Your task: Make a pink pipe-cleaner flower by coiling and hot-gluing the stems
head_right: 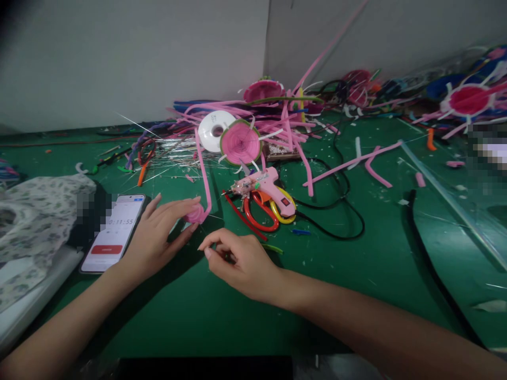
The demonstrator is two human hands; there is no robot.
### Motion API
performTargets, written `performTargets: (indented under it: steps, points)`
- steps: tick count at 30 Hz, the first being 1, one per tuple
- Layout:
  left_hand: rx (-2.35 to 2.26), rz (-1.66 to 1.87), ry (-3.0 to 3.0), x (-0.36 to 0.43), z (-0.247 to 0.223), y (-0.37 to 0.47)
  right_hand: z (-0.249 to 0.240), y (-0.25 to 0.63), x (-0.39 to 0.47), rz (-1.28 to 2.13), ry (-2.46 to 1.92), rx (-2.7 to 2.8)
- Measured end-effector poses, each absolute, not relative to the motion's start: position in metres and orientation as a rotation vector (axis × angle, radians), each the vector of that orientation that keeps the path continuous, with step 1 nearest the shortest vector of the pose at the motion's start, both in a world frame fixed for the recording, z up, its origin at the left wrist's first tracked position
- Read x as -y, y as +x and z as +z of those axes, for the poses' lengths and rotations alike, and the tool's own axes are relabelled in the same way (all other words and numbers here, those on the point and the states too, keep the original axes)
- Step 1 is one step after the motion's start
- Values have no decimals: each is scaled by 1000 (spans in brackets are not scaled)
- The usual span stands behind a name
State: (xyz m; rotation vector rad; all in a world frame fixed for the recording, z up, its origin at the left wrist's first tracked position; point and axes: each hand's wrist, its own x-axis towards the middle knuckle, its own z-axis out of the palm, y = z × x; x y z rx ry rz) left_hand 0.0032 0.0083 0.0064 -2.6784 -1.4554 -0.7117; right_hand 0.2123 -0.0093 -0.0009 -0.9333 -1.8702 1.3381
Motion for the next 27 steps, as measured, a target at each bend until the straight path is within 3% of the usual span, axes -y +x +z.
performTargets:
  steps: [27]
  points:
    - [1434, -725, -2672, -8, 4, 2, -2, 210, 8, 1194, -989, 1850]
